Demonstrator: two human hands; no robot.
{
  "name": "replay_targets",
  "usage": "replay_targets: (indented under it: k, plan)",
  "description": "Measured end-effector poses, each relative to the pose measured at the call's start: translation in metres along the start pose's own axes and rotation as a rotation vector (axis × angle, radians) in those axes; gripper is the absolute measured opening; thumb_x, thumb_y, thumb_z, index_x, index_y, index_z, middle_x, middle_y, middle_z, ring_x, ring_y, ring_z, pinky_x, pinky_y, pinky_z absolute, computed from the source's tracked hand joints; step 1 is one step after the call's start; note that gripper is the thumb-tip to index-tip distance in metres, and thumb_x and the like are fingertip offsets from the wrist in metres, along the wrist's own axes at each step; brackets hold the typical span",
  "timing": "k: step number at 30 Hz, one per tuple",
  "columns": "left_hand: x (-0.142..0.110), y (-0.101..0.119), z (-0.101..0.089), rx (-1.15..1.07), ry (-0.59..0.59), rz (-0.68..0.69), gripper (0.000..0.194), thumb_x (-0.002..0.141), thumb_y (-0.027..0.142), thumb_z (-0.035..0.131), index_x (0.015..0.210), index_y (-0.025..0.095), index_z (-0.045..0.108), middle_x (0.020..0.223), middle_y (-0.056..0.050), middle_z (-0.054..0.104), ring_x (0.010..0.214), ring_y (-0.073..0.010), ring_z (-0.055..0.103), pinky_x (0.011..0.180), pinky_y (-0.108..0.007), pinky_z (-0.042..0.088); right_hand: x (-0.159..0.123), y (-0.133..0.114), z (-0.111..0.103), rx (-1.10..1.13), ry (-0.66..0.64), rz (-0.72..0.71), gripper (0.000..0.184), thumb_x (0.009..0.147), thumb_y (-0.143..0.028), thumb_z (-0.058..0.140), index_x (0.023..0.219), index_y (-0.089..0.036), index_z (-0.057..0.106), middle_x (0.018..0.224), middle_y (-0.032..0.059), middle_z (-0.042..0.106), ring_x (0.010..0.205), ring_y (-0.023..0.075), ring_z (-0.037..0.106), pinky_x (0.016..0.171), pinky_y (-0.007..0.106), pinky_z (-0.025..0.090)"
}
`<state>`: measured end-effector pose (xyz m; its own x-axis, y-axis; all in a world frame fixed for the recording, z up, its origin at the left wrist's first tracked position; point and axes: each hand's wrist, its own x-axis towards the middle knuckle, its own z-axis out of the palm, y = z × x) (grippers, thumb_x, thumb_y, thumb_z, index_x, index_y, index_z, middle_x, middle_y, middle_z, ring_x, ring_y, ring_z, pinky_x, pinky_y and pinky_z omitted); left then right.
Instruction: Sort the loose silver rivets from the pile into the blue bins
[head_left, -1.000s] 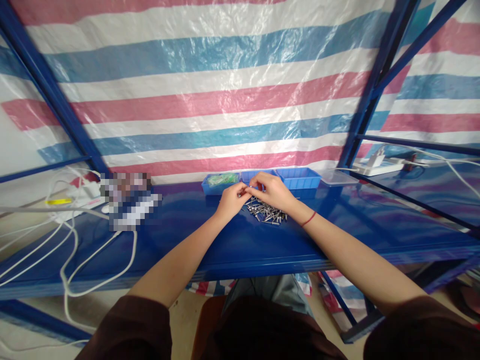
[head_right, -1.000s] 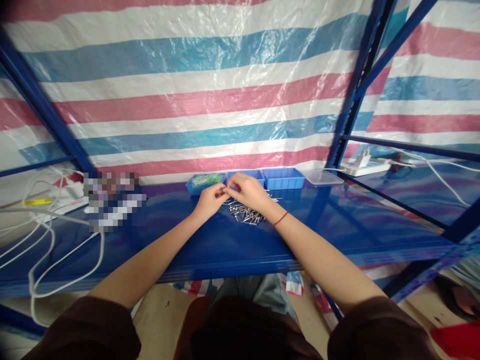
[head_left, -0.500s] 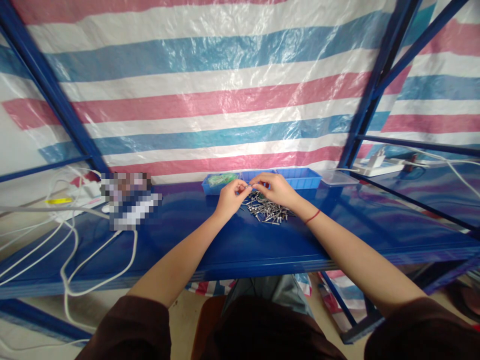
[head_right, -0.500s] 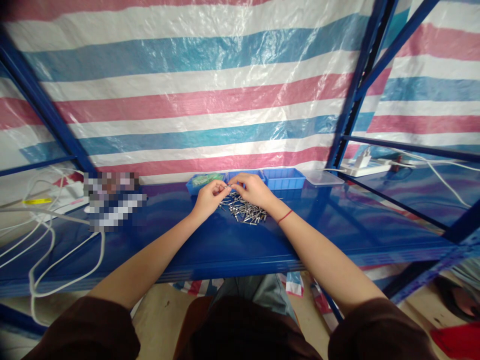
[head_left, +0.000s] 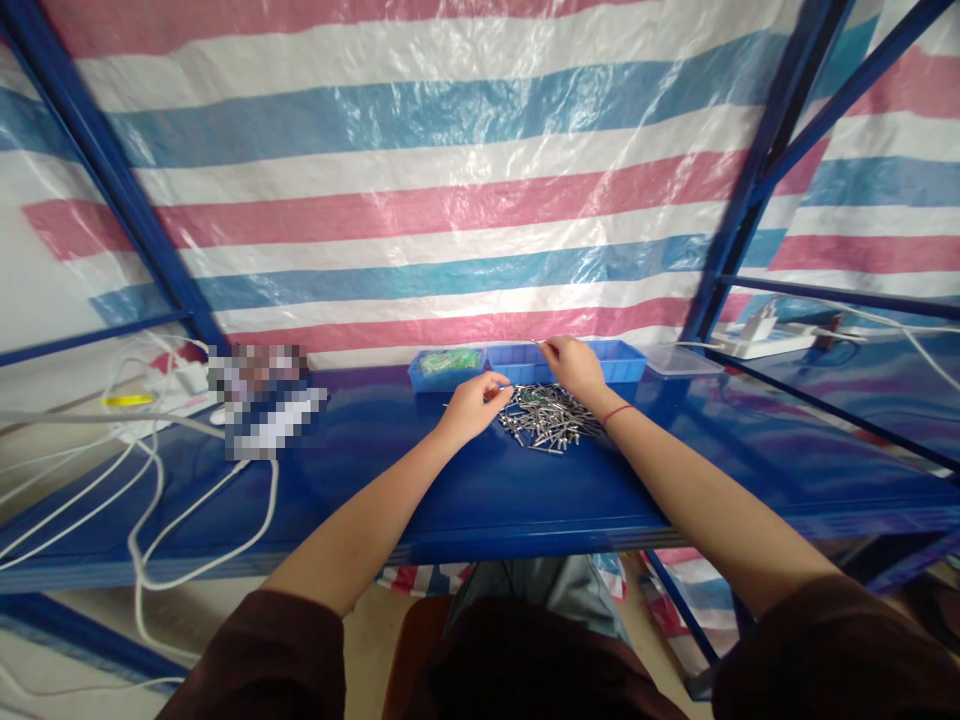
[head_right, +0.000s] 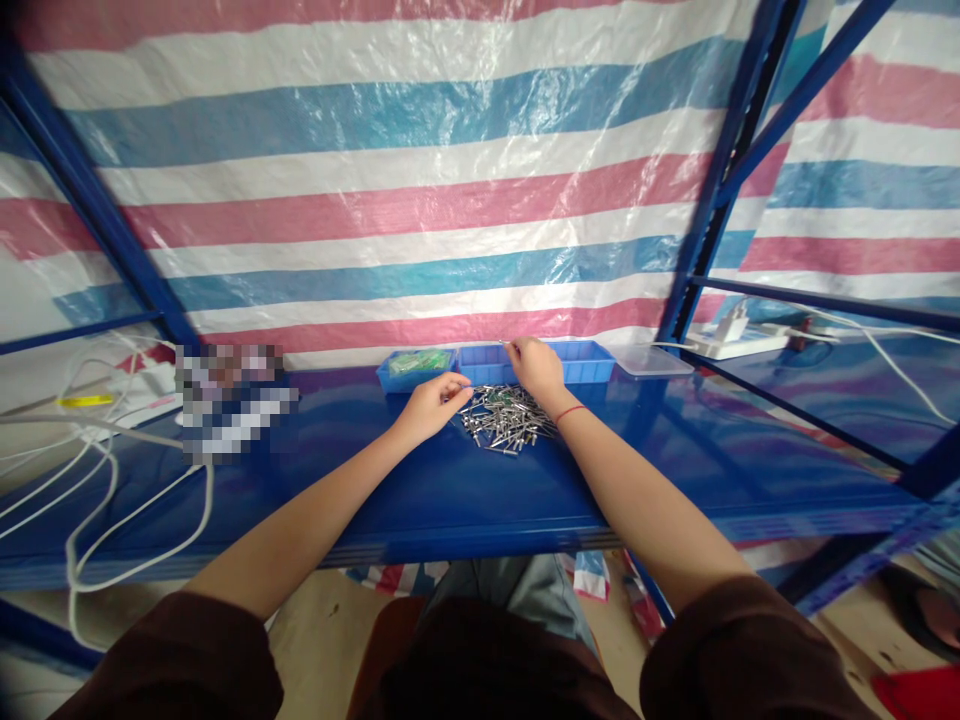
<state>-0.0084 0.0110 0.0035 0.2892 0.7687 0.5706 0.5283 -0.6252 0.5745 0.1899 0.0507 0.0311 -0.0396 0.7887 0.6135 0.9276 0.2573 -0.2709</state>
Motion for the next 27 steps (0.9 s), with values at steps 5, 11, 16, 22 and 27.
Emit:
replay_targets:
  k: [5, 11, 16, 22, 27]
  plan:
    - [-0.001, -0.004, 0.000, 0.167, -0.106, 0.084, 0.021, 0.083, 0.025, 0.052, 0.097, 0.017, 0.066, 0.084, -0.004, 0.068, 0.075, -0.0152, 0.062, 0.077, -0.028, 0.048, -0.002, 0.002, -0.005, -0.021, -0.082, -0.110, 0.031, 0.087, -0.030, 0.042, 0.097, -0.013, 0.066, 0.092, 0.0123, 0.068, 0.081, 0.0201, 0.061, 0.072, 0.028, 0.040]
    - [0.000, -0.004, 0.000, 0.197, -0.121, 0.065, 0.024, 0.083, 0.023, 0.051, 0.100, 0.016, 0.066, 0.089, -0.005, 0.069, 0.078, -0.0157, 0.063, 0.079, -0.028, 0.049, -0.013, -0.009, -0.016, 0.078, -0.586, -0.378, 0.022, 0.073, -0.019, 0.051, 0.081, -0.015, 0.071, 0.077, 0.0049, 0.070, 0.068, 0.0149, 0.059, 0.064, 0.023, 0.040]
    - [-0.001, -0.003, -0.001, 0.203, -0.128, 0.060, 0.024, 0.083, 0.023, 0.051, 0.100, 0.017, 0.066, 0.088, -0.004, 0.070, 0.078, -0.0155, 0.063, 0.079, -0.028, 0.049, -0.017, -0.014, -0.013, -0.015, -0.664, -0.332, 0.026, 0.072, -0.017, 0.051, 0.087, -0.014, 0.072, 0.083, 0.0079, 0.071, 0.074, 0.0175, 0.062, 0.064, 0.023, 0.040]
    - [-0.001, -0.005, 0.000, 0.199, -0.143, 0.055, 0.024, 0.083, 0.024, 0.051, 0.100, 0.017, 0.066, 0.092, -0.005, 0.070, 0.081, -0.0157, 0.064, 0.080, -0.028, 0.049, -0.019, -0.014, -0.007, 0.006, -0.657, -0.300, 0.025, 0.073, -0.012, 0.052, 0.092, -0.011, 0.068, 0.091, 0.0097, 0.070, 0.080, 0.0173, 0.062, 0.069, 0.022, 0.042]
    - [-0.002, -0.004, -0.001, 0.196, -0.158, 0.050, 0.024, 0.082, 0.024, 0.051, 0.099, 0.017, 0.067, 0.090, -0.005, 0.070, 0.077, -0.0159, 0.064, 0.078, -0.029, 0.049, -0.021, -0.014, -0.008, 0.038, -0.605, -0.349, 0.023, 0.072, -0.010, 0.052, 0.088, -0.013, 0.068, 0.087, 0.0089, 0.071, 0.078, 0.0181, 0.063, 0.069, 0.024, 0.043]
